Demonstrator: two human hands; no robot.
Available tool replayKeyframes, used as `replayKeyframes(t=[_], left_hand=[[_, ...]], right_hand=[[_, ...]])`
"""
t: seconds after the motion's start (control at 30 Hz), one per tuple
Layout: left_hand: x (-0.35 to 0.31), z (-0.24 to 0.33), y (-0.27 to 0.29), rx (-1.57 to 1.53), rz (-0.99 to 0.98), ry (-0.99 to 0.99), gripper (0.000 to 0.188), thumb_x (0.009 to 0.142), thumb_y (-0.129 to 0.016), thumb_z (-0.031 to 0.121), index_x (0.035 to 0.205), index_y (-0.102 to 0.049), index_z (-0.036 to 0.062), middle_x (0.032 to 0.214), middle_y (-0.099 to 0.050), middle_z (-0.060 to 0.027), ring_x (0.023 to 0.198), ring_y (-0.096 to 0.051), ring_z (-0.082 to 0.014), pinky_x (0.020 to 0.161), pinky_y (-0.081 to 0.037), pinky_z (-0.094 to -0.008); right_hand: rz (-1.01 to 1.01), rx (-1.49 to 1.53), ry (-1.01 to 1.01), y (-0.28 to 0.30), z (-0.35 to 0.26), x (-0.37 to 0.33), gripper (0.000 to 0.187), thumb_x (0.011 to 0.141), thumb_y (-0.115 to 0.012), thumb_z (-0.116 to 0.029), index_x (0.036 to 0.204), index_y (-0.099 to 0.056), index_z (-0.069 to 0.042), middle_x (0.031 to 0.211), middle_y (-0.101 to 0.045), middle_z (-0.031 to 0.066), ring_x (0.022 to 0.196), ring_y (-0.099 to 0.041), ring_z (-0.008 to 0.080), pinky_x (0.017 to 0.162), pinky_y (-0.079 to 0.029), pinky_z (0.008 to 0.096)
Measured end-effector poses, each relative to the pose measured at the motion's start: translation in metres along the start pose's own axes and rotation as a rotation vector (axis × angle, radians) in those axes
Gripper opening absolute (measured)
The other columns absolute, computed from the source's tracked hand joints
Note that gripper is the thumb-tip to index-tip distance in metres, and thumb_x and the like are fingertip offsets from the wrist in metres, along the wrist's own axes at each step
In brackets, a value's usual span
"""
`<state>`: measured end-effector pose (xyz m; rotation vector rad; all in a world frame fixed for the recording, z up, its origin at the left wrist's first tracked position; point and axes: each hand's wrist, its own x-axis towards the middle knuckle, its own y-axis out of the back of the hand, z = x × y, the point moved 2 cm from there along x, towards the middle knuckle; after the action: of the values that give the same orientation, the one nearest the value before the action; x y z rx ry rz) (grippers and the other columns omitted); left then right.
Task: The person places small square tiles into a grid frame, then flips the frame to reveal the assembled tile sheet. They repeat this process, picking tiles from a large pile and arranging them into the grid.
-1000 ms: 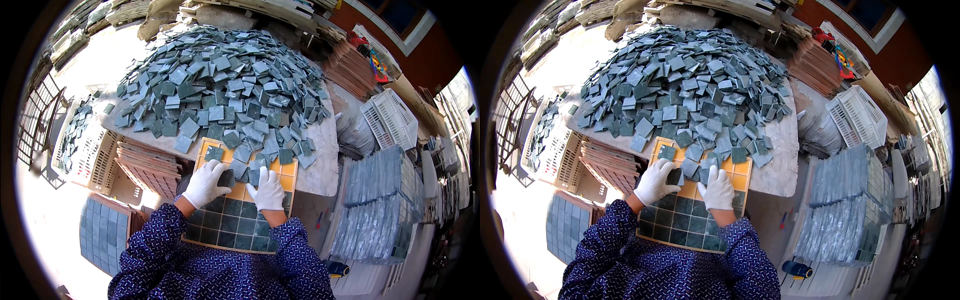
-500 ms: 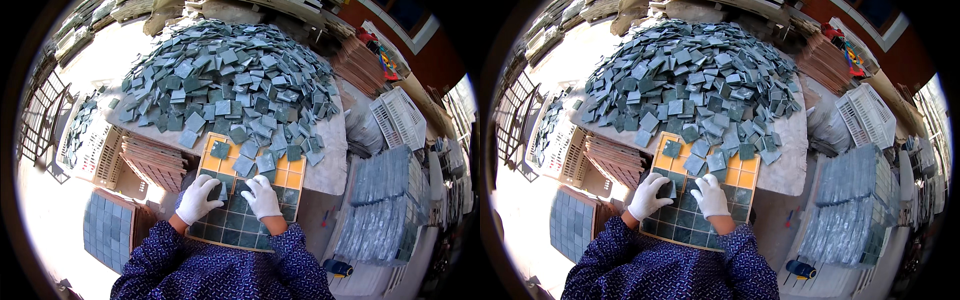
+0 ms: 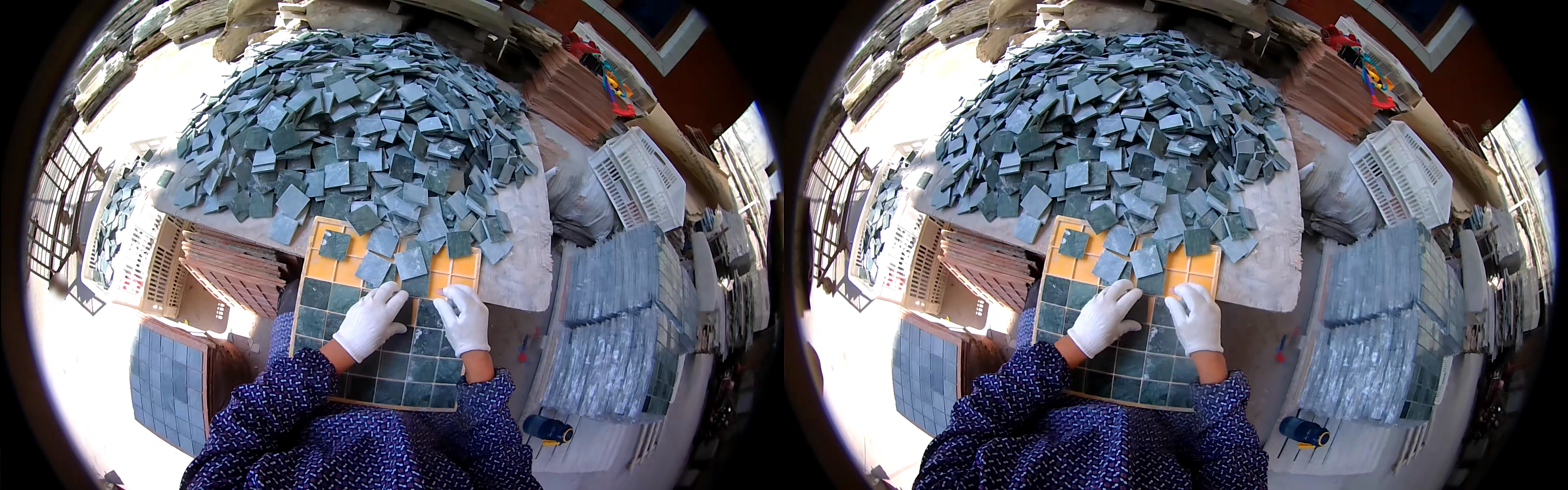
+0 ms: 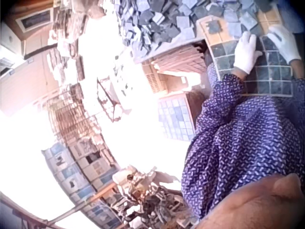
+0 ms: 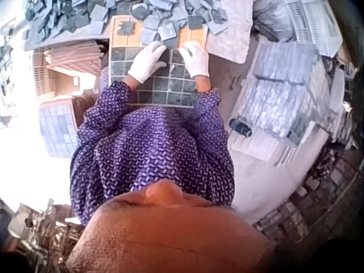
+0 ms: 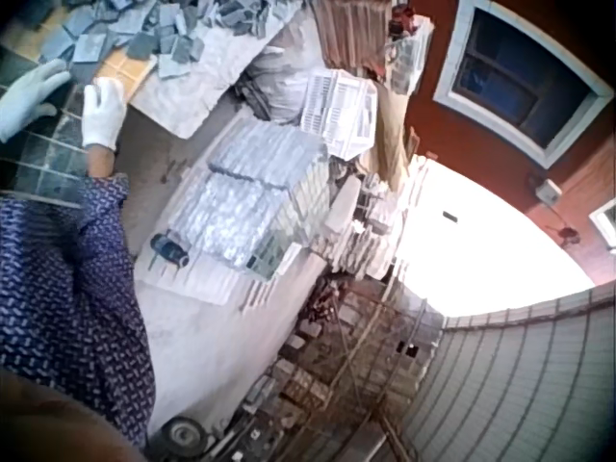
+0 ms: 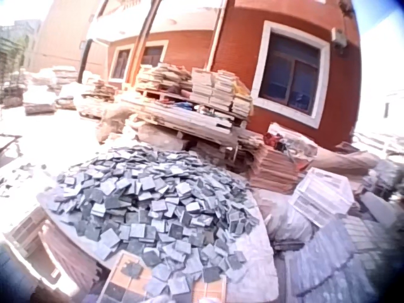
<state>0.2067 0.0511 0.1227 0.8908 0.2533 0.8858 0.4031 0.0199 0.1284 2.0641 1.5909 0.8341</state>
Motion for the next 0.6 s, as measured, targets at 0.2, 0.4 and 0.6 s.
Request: replayKeyframes(t=[0.2,0.4,0.6], left_hand=[[0.000,-0.016,-0.015,0.038,0.083,-0.065,0.021,0.079,-0.064,0.007,0.098,-0.057,0.0045,0.105,-0.054,-0.0111,0.092,-0.059,-0.0328,0.079,-0.049,-0.0405],[0.006,-0.004,0.015,0.210,0.261,-0.093,0.070,0.068,-0.078,0.022,0.130,-0.050,0.0083,0.131,-0.048,-0.0148,0.123,-0.044,-0.0359,0.103,-0.037,-0.0450],[0.009,-0.044,0.009,0.502,0.118,0.057,0.091,0.072,-0.068,0.052,0.145,-0.034,0.0098,0.153,-0.026,-0.0160,0.142,-0.021,-0.0373,0.114,-0.017,-0.0523]], right_hand=[[0.003,-0.034,0.049,0.006,0.015,-0.011,0.018,0.078,-0.071,-0.013,0.094,-0.067,-0.004,0.092,-0.064,0.0097,0.074,-0.065,0.0205,0.066,-0.052,0.0300],[-0.090,-0.295,0.231,-0.015,-0.003,0.011,0.055,0.072,-0.078,-0.027,0.119,-0.057,-0.008,0.123,-0.053,0.0129,0.110,-0.056,0.0315,0.091,-0.047,0.0400],[-0.165,-0.334,0.249,-0.035,-0.001,0.038,0.066,0.073,-0.078,-0.031,0.128,-0.050,-0.008,0.129,-0.045,0.0162,0.115,-0.051,0.0345,0.092,-0.046,0.0407]])
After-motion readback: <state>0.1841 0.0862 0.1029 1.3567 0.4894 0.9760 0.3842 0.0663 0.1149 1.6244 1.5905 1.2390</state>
